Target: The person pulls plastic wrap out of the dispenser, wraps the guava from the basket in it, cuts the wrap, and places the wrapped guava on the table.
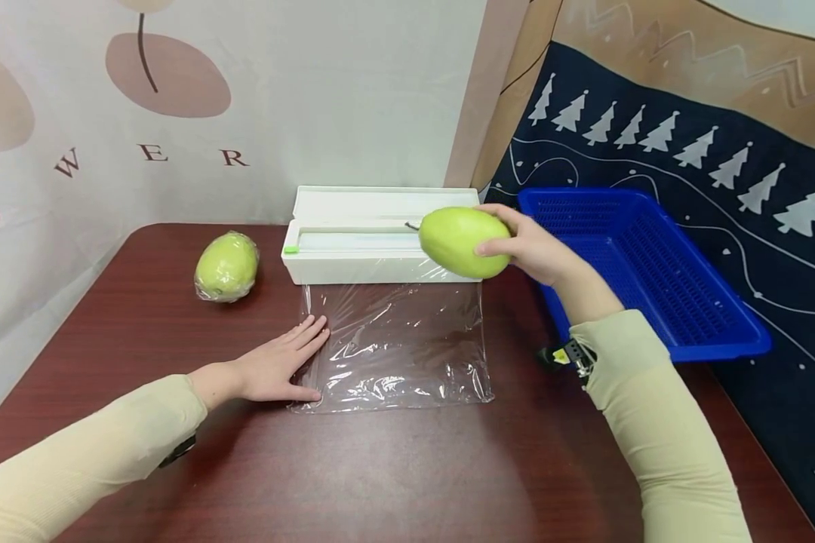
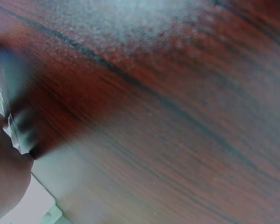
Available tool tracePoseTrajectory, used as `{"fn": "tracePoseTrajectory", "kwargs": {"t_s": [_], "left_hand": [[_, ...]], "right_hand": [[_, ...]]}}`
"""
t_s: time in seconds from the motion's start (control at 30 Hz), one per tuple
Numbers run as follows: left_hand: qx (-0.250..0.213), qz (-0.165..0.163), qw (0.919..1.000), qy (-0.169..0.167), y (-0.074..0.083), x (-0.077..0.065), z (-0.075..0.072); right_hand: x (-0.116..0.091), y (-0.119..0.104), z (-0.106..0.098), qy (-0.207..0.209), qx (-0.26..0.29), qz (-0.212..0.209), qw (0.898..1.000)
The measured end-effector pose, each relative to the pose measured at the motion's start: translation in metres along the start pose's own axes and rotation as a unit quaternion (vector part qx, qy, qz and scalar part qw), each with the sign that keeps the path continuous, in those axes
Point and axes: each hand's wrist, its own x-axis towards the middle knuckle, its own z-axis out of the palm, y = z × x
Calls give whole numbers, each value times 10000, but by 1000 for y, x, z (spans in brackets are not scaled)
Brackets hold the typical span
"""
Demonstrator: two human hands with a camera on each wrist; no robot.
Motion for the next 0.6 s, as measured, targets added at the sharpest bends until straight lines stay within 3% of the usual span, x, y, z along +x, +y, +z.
{"fn": "tracePoseTrajectory", "kwargs": {"t_s": [0.1,0.33,0.6], "left_hand": [[0,27,10000,31,0,0,0],[-20,6,10000,16,-1,0,1],[-10,76,10000,60,0,-1,0]], "right_hand": [[3,7,14,-68,-113,61,9999],[13,30,43,-208,-972,12,9950],[19,59,73,-736,-1502,-56,9859]]}}
